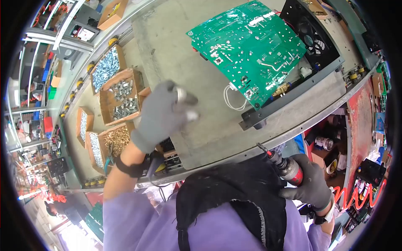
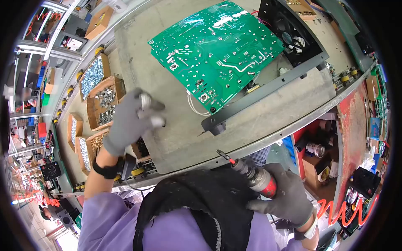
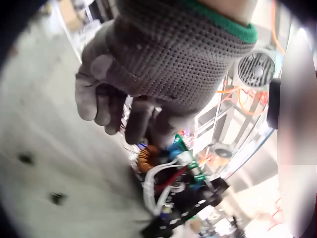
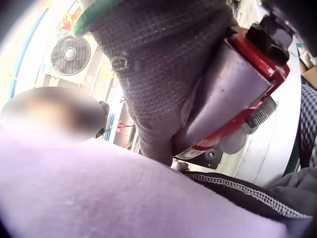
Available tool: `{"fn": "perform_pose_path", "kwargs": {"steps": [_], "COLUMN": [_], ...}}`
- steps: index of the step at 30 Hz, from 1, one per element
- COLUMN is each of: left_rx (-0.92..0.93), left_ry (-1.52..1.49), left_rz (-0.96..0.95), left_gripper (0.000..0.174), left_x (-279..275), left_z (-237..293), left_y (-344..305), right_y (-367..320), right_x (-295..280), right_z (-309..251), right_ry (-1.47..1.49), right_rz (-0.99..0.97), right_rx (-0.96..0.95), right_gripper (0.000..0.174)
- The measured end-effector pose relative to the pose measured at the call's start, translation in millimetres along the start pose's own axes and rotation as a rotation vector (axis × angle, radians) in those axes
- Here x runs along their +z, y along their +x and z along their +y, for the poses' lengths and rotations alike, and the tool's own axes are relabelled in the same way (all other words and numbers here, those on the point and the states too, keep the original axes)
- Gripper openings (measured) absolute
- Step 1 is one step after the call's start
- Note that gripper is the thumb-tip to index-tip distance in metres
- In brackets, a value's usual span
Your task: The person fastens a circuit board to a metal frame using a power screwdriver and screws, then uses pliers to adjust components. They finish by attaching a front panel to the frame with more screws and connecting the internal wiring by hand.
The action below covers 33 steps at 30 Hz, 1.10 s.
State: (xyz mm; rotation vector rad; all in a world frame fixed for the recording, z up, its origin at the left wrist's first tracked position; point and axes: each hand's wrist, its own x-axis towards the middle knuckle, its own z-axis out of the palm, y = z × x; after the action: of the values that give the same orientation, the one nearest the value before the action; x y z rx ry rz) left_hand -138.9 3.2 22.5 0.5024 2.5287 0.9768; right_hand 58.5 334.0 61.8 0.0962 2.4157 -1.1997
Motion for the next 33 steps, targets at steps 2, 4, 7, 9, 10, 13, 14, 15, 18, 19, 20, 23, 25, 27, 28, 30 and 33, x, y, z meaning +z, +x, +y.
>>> {"fn": "perform_pose_path", "kwargs": {"steps": [2,4,7,9,10,13,14,15,18,19,20,23,25,27,28,30,33], "left_rx": [0.175,0.150,0.149,0.137,-0.074,-0.265,-0.243,-0.235,-0.437,-0.414,-0.390,-0.352,-0.312,-0.408,-0.404,-0.454,-0.373], "left_ry": [0.203,0.130,0.101,0.077,-0.033,-0.081,-0.025,-0.456,-1.103,-1.205,-1.304,-1.360,-1.365,-1.201,-1.200,-1.116,-1.023], "left_rz": [0.061,0.100,0.195,0.246,0.276,0.391,0.466,0.461,0.152,0.069,-0.019,-0.079,-0.087,-0.084,-0.084,-0.007,0.063], "left_gripper": [0.035,0.030,0.019,0.017,0.014,0.010,0.010,0.012,0.023,0.027,0.031,0.031,0.031,0.055,0.055,0.052,0.027], "left_x": [13,31,33,27,20,0,-4,-1,-2,7,14,19,18,15,13,9,-4], "left_z": [-19,-35,-42,-51,-58,-59,-57,-54,-6,0,5,16,20,24,28,35,48], "left_y": [-18,-28,-41,-55,-64,-82,-87,-88,-86,-84,-82,-79,-79,-79,-81,-85,-89], "right_y": [5,13,20,23,23,30,32,36,52,57,61,64,65,65,66,66,67], "right_x": [1,0,4,7,8,11,13,15,24,27,31,40,42,42,42,41,37], "right_z": [1,-8,-11,-9,-8,-11,-12,-16,-33,-38,-42,-48,-50,-52,-53,-57,-63], "right_ry": [-0.036,-0.071,-0.093,-0.083,-0.076,-0.083,-0.101,-0.100,-0.109,-0.101,-0.093,-0.081,-0.056,-0.063,-0.065,-0.074,-0.075], "right_rz": [-0.036,-0.056,-0.078,-0.093,-0.098,-0.107,-0.107,-0.111,-0.126,-0.137,-0.145,-0.118,-0.100,-0.116,-0.113,-0.134,-0.139], "right_rx": [0.008,-0.021,-0.059,-0.079,-0.078,-0.111,-0.134,-0.138,-0.233,-0.282,-0.329,-0.343,-0.350,-0.311,-0.313,-0.305,-0.322], "right_gripper": [0.078,0.078,0.077,0.077,0.077,0.077,0.077,0.077,0.077,0.077,0.077,0.075,0.073,0.072,0.072,0.071,0.073]}}
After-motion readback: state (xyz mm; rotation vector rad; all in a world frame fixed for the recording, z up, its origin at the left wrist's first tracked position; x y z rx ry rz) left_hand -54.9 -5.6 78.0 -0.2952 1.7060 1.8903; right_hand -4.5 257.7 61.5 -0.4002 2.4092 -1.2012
